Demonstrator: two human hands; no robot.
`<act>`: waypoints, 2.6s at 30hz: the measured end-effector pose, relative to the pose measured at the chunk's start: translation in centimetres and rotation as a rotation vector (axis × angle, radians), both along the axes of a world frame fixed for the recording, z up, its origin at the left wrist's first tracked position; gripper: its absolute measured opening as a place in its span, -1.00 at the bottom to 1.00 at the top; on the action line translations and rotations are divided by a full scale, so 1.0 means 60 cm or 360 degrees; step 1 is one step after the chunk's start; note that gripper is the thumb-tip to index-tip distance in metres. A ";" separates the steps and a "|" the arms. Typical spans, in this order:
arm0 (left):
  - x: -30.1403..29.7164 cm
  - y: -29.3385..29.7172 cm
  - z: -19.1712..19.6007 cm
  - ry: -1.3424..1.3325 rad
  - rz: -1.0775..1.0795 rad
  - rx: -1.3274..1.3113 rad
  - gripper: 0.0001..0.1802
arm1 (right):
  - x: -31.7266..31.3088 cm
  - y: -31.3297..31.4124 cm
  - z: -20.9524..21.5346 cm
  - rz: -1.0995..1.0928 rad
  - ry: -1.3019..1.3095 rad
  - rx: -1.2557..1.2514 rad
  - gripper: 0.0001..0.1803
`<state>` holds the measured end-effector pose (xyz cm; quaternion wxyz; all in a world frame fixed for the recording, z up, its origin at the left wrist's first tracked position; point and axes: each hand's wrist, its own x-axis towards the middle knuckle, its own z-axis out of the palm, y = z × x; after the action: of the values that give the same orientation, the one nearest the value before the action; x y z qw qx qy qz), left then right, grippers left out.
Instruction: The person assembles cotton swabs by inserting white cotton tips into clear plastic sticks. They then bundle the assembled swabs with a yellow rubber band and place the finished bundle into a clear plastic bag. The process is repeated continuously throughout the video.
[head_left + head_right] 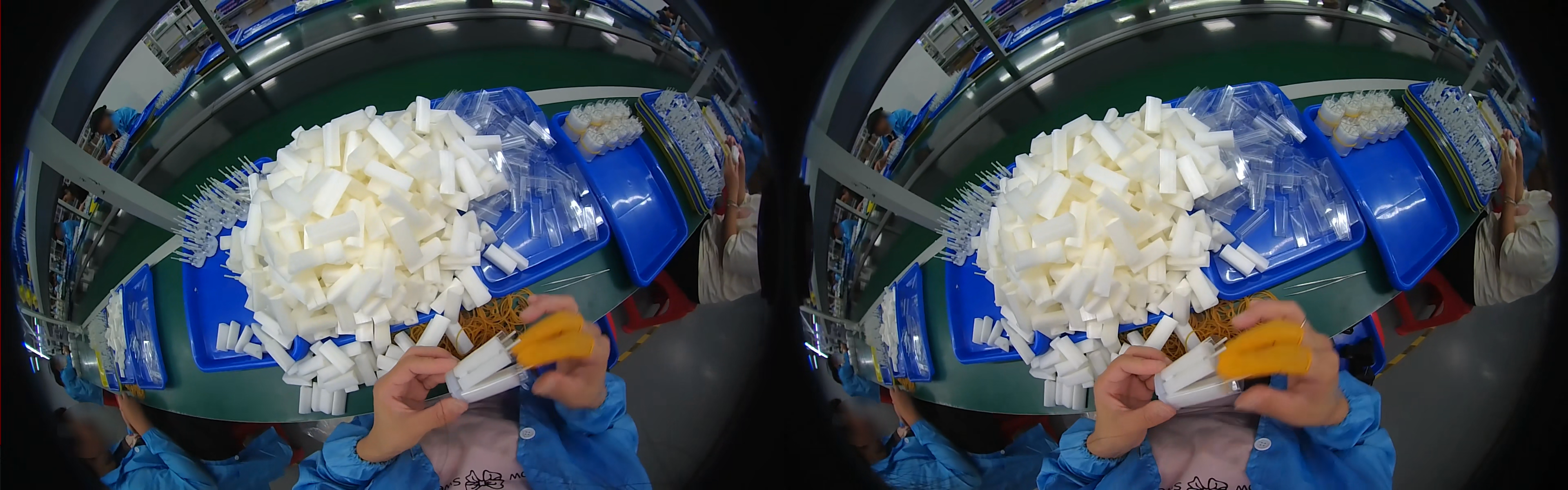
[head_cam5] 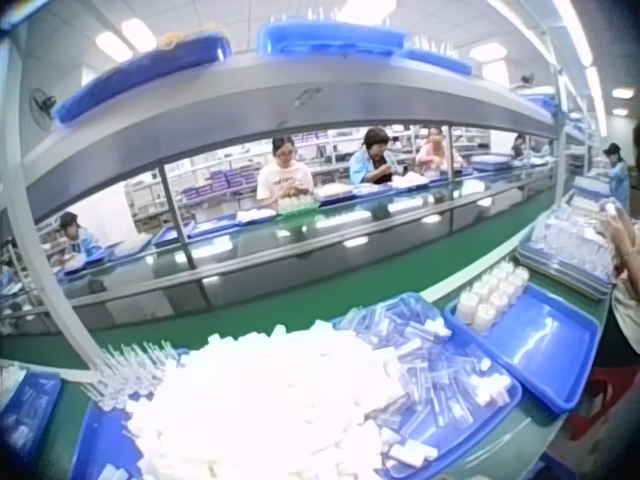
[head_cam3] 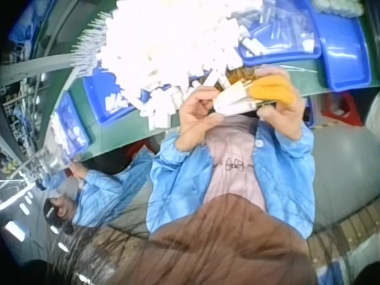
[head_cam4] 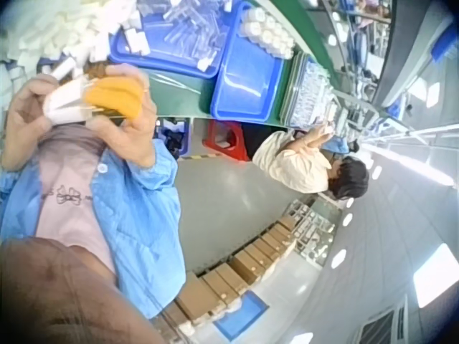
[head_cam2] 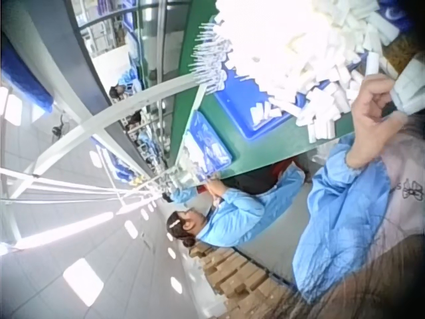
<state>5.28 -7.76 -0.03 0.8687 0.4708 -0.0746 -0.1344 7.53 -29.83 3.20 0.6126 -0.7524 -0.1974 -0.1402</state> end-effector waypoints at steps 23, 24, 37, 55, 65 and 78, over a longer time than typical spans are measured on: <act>-0.001 0.003 0.001 0.0016 0.0051 0.0011 -0.51 | 0.185 -0.131 -0.034 -0.0256 -0.0781 -0.1724 -0.76; 0.000 0.003 0.001 0.0015 0.0053 0.0020 -0.51 | 0.171 -0.134 -0.027 -0.0364 -0.0733 -0.1508 -0.76; 0.000 -0.001 0.012 -0.0481 0.0325 0.0613 -0.51 | 0.007 -0.038 0.013 0.0064 0.0464 0.0657 -0.67; 0.010 0.004 0.053 -0.0992 0.0060 0.1356 -0.46 | 0.002 -0.022 0.018 0.0139 0.0470 0.0604 -0.68; 0.008 0.003 0.062 -0.1209 0.0097 0.1576 -0.46 | -0.002 -0.018 0.017 0.0227 0.0369 0.0364 -0.68; 0.024 -0.002 0.022 0.0865 -0.1151 -0.0392 -0.19 | 0.009 -0.029 0.032 0.0324 0.0211 -0.0311 -0.63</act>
<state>6.74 -7.91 1.32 0.8035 0.2556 -0.0191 -0.5372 8.08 -31.55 5.11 0.5592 -0.7922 -0.2444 -0.0074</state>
